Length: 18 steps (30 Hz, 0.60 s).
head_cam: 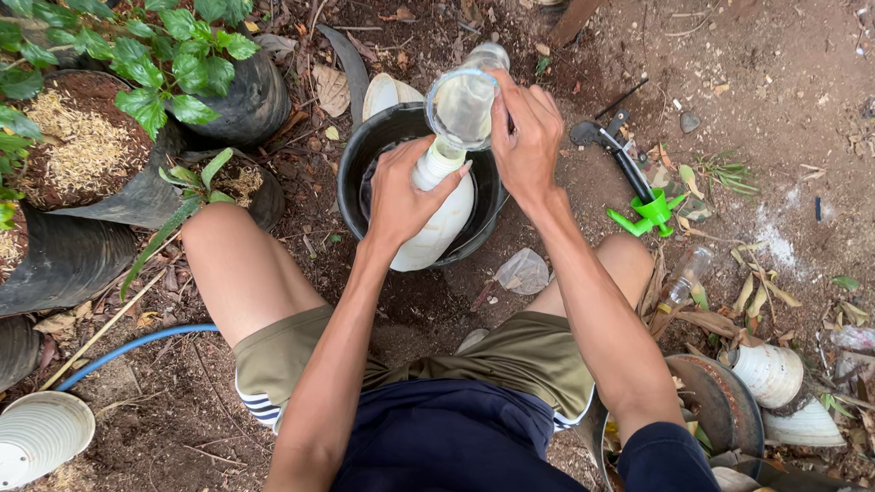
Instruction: The person fills a white sprayer bottle with water from a bucket using a small plastic cup. After pouring several cups of water into the bottle, they attach the green pump mechanism to the top of the bottle.
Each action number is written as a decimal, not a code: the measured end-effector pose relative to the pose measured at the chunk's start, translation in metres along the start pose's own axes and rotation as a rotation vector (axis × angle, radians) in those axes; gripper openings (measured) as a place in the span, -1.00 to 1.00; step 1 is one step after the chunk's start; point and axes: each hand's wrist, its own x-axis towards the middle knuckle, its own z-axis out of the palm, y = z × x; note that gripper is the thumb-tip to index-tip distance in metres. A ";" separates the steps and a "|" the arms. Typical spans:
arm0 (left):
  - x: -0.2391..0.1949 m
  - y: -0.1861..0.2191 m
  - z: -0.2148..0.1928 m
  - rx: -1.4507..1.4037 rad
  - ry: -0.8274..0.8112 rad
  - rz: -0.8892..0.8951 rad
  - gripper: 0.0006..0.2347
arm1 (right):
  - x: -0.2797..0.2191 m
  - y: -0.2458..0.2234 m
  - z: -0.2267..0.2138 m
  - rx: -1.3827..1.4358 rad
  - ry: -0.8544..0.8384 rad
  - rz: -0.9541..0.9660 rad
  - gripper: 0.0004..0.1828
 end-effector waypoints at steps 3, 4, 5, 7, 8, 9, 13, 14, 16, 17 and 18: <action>-0.002 -0.002 0.001 0.047 0.007 0.000 -0.61 | -0.001 0.001 0.001 -0.017 0.009 -0.009 -0.65; -0.002 -0.002 0.001 0.050 0.021 0.003 -0.60 | -0.001 0.001 0.001 -0.026 0.006 -0.022 -0.64; -0.003 -0.003 0.001 0.054 0.036 0.005 -0.59 | -0.002 0.001 0.001 -0.035 0.001 -0.035 -0.63; -0.003 -0.004 0.001 0.050 0.031 -0.006 -0.59 | -0.001 0.000 0.001 -0.044 0.004 -0.053 -0.62; -0.002 -0.004 0.001 0.046 0.026 -0.018 -0.58 | 0.000 0.000 0.001 -0.053 0.006 -0.073 -0.62; -0.002 -0.004 0.001 0.045 0.026 -0.016 -0.58 | 0.000 0.000 0.001 -0.055 0.008 -0.074 -0.62; -0.002 -0.002 0.000 0.046 0.022 -0.016 -0.60 | 0.000 -0.001 -0.002 -0.083 -0.001 -0.104 -0.60; -0.002 -0.002 0.000 0.046 0.030 0.007 -0.61 | 0.000 -0.001 -0.002 -0.090 -0.007 -0.107 -0.59; -0.001 -0.002 0.000 0.049 0.028 0.008 -0.61 | 0.000 -0.002 -0.002 -0.095 0.000 -0.116 -0.58; -0.001 -0.002 0.000 0.051 0.028 0.008 -0.62 | 0.001 -0.001 -0.001 -0.099 0.005 -0.127 -0.58; -0.001 -0.002 0.000 0.051 0.031 0.008 -0.62 | 0.000 -0.001 0.000 -0.098 0.004 -0.129 -0.58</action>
